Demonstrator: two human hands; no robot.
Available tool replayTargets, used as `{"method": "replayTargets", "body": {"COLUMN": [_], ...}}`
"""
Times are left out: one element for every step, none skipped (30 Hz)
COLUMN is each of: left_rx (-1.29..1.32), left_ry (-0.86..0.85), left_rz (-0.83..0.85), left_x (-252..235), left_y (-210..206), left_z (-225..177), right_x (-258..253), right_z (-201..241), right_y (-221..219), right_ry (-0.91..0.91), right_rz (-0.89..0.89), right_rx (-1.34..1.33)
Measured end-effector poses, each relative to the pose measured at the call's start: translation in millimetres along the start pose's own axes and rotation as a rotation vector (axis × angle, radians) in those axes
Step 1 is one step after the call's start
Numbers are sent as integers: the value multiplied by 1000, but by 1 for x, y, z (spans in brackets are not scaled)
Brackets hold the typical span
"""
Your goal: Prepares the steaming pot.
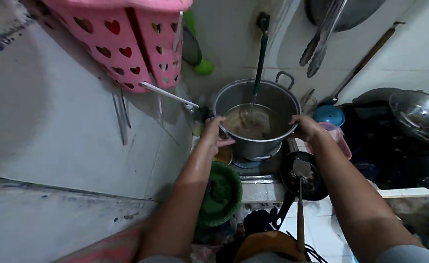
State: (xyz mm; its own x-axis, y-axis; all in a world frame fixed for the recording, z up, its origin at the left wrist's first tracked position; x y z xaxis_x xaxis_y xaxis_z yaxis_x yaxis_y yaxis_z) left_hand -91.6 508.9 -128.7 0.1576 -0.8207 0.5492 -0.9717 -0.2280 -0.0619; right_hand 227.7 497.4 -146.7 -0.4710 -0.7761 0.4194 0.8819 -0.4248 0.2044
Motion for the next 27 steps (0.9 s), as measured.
{"method": "replayTargets", "body": {"left_rx": [26, 41, 44, 43, 32, 13, 4, 3, 5, 5, 3, 2, 2, 2, 2, 4, 7, 9, 13, 18, 22, 27, 32, 36, 41, 40, 37], "left_ry": [20, 36, 43, 49, 51, 51, 48, 45, 41, 38, 39, 40, 41, 41, 40, 40, 40, 42, 45, 45, 43, 42, 41, 40, 40, 36, 28], "left_rz": [5, 12, 15, 24, 37, 60, 80, 89, 92, 93, 99, 103, 106, 109, 112, 111, 110, 112, 112, 110, 106, 101, 97, 96, 95, 97, 100], "left_x": [-2, -4, -4, -5, -5, -5, -4, -4, -3, -2, -2, -2, -2, -2, -2, -2, -3, -3, -3, -3, -2, -1, 0, 1, 2, 3, 3], "left_y": [1, 1, 1, 0, -1, -2, -3, -4, -4, -5, -6, -6, -7, -7, -8, -8, -8, -9, -9, -9, -9, -9, -9, -9, -10, -10, -10], "left_z": [1, 1, 2, 3, 4, 5, 6, 6, 6, 6, 6, 7, 8, 8, 9, 10, 11, 11, 12, 13, 13, 13, 13, 13, 14, 15, 15], "right_x": [-1, -2, -3, -3, -3, -3, -4, -5, -8, -9, -10, -10, -11, -12, -14, -16, -19, -20, -21, -21, -22, -21, -20, -20, -20, -20, -21], "right_z": [-1, -2, -3, -4, -4, -5, -6, -8, -10, -11, -13, -13, -14, -14, -15, -16, -17, -17, -18, -18, -18, -18, -17, -17, -18, -18, -20], "right_y": [1, 1, 2, 1, 1, 0, -1, -1, -1, -1, 0, -1, 0, 0, 1, 1, 2, 2, 3, 3, 2, 2, 2, 2, 2, 2, 2], "right_ry": [-3, -9, -8, -9, -10, -12, -19, -21, -22, -30, -36, -39, -41, -43, -44, -45, -45, -43, -41, -43, -45, -46, -50, -54, -57, -59, -62], "right_rz": [-2, 0, -3, 1, 9, 20, 31, 34, 32, 39, 43, 49, 53, 56, 57, 62, 66, 67, 69, 77, 81, 79, 79, 72, 63, 61, 72], "right_rx": [-4, -12, -12, -15, -18, -18, -20, -24, -24, -22, -17, -11, -13, -15, -14, -12, -11, -12, -10, -10, -10, -11, -15, -18, -23, -27, -27]}}
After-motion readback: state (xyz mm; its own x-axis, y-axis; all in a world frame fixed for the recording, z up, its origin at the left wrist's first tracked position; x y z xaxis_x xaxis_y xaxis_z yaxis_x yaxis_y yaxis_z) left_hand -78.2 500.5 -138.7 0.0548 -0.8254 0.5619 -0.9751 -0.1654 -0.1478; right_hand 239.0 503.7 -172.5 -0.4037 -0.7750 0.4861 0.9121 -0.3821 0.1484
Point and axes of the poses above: each hand's wrist, its own x-axis away from the middle knuckle, its own y-axis out of the back of the hand, z = x × y, the point moved 10 cm from there along -x, towards the middle knuckle, and after that the axes turned 12 degrees about -z, right-handed, at the moved point
